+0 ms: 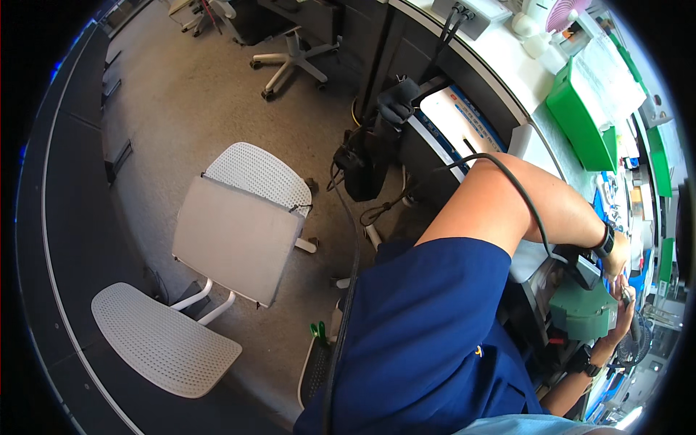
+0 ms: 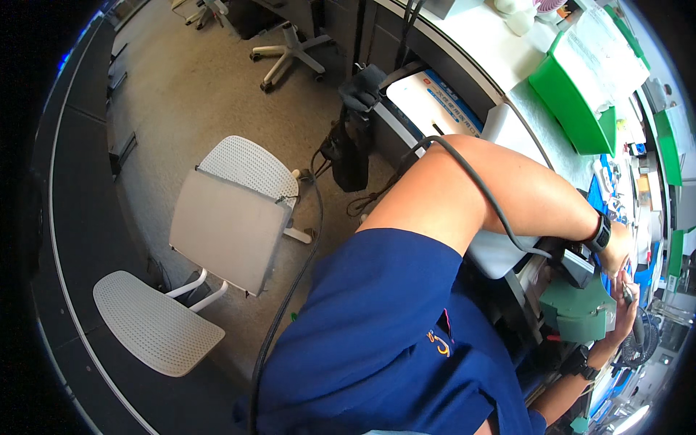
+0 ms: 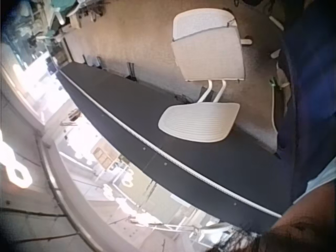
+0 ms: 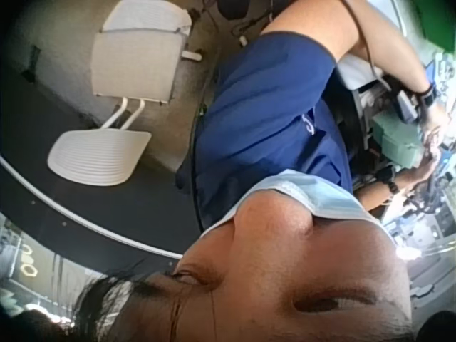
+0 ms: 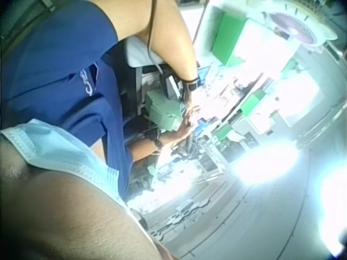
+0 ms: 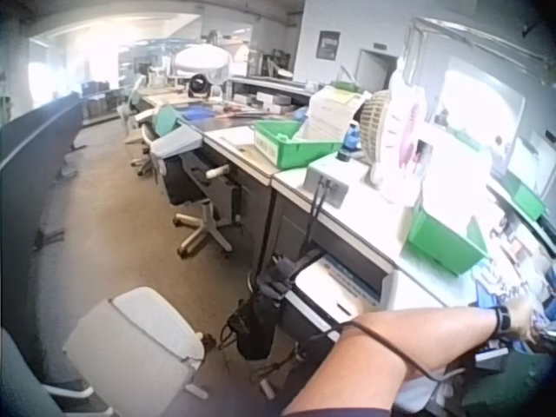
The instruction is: The recorder is using a rotary tool to polish or grind dental molds at a laboratory workbench.
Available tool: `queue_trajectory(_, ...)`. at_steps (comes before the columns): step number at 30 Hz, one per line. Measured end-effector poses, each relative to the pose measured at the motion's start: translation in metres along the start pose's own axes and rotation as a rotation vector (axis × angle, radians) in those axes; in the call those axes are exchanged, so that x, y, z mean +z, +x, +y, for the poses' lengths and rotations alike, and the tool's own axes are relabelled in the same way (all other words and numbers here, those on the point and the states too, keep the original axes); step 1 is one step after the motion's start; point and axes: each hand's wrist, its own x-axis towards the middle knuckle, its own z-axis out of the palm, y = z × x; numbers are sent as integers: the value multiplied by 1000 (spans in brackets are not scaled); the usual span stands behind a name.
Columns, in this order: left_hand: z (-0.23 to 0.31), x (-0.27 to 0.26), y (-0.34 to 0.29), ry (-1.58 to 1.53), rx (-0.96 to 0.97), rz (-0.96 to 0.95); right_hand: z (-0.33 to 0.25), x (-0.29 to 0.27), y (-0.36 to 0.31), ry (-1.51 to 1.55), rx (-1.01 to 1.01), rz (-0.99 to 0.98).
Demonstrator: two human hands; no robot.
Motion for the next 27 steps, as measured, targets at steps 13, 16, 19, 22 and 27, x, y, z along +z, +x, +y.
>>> queue_trajectory(13,17,-23,-58,-192,-66,163,18,24,11,10,-131,-71)
queue_trajectory(16,25,-33,-73,-214,-57,189,21,43,3,-15,-174,38)
queue_trajectory(19,29,-43,-87,-341,-22,214,18,72,2,-135,-248,25)
queue_trajectory(22,33,-52,-99,-425,6,210,13,106,4,-192,-257,101)
queue_trajectory(27,42,-62,-104,-538,-121,12,-9,132,-2,-231,-208,150)
